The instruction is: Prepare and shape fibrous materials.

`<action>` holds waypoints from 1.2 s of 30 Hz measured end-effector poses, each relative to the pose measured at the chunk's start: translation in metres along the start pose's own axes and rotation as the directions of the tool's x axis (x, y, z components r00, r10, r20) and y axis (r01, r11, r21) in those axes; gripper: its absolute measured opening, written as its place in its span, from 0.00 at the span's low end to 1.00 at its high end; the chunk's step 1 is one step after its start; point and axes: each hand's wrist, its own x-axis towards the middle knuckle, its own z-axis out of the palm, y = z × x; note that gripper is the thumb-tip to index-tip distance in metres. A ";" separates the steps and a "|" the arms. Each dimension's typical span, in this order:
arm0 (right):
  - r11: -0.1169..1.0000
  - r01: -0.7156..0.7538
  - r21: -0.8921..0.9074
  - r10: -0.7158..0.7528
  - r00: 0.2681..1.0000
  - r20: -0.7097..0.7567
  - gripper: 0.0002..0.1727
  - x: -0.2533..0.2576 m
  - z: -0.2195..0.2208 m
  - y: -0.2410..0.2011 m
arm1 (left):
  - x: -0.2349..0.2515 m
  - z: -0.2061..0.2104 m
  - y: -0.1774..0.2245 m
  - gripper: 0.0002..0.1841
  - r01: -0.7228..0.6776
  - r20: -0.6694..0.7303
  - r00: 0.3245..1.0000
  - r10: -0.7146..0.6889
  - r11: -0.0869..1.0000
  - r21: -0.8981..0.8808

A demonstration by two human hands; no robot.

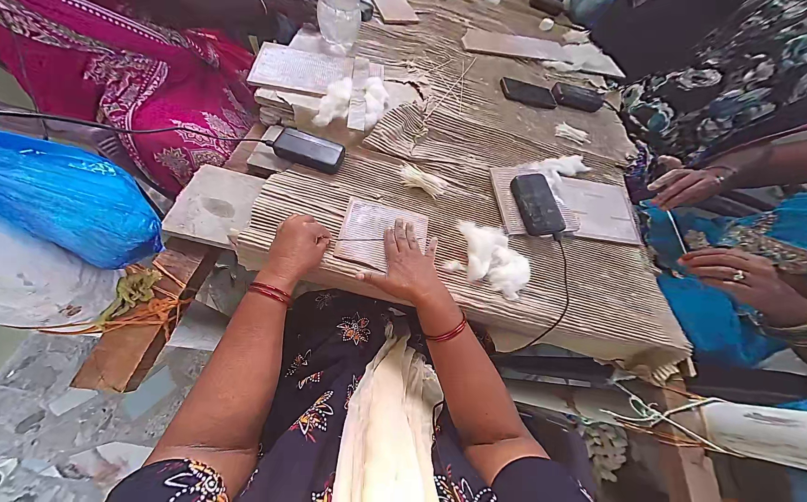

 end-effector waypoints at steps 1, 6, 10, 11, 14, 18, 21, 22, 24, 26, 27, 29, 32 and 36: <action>1.000 0.000 -0.016 0.001 1.000 0.029 0.70 -0.013 0.000 -0.001 | 0.001 0.001 -0.001 0.08 -0.028 0.024 0.999 0.028 1.000 -0.007; 1.000 -0.022 0.017 0.019 0.986 0.167 0.69 -0.048 -0.024 -0.005 | -0.002 -0.001 0.004 0.06 -0.115 0.002 0.993 0.115 0.993 -0.037; 0.997 -0.004 0.078 0.002 1.000 0.024 0.68 0.002 -0.035 -0.004 | -0.002 -0.001 0.014 0.08 -0.015 -0.025 1.000 0.015 1.000 0.012; 0.996 -0.020 0.087 0.017 0.999 0.034 0.67 0.017 -0.033 -0.005 | 0.000 0.001 0.015 0.08 0.007 -0.022 1.000 -0.006 1.000 0.029; 0.993 -0.047 0.104 0.046 0.999 0.015 0.69 0.038 -0.018 -0.009 | 0.004 0.002 0.012 0.09 0.040 0.024 0.999 -0.041 0.998 0.049; 0.996 -0.019 0.085 0.021 1.000 -0.016 0.70 0.008 0.001 -0.009 | -0.001 -0.004 0.005 0.08 0.046 0.080 0.996 -0.046 0.999 0.007; 0.997 -0.032 0.076 0.025 0.996 0.088 0.70 -0.031 -0.001 -0.011 | -0.002 -0.010 0.000 0.08 -0.009 0.118 0.993 0.013 0.999 -0.040; 0.997 -0.045 0.059 0.037 0.991 0.132 0.70 -0.043 -0.003 -0.014 | -0.002 -0.012 -0.001 0.07 -0.021 0.130 0.991 0.028 0.998 -0.059; 0.996 -0.072 0.045 0.062 0.978 0.198 0.72 -0.059 -0.008 -0.020 | -0.001 -0.016 -0.002 0.06 -0.008 0.173 0.985 0.023 0.996 -0.084; 0.994 -0.086 0.061 0.074 0.980 0.183 0.71 -0.057 -0.018 -0.021 | 0.000 -0.016 -0.002 0.06 -0.006 0.156 0.988 0.021 0.995 -0.097; 0.993 -0.085 0.080 0.074 0.989 0.131 0.70 -0.048 -0.024 -0.019 | 0.001 -0.015 -0.001 0.06 -0.006 0.121 0.993 0.018 0.995 -0.096; 0.992 -0.067 0.103 0.066 0.998 0.015 0.68 -0.019 -0.030 -0.014 | 0.001 -0.009 0.002 0.07 0.004 0.044 0.999 -0.001 0.997 -0.072; 0.996 -0.044 0.080 0.047 0.998 -0.036 0.66 0.021 -0.026 -0.011 | 0.004 -0.001 0.010 0.08 0.047 0.012 0.999 -0.047 0.999 -0.003; 0.993 -0.069 0.094 0.069 0.998 0.006 0.70 0.023 -0.008 -0.014 | 0.006 -0.003 0.012 0.09 0.083 0.083 0.993 -0.083 0.997 0.005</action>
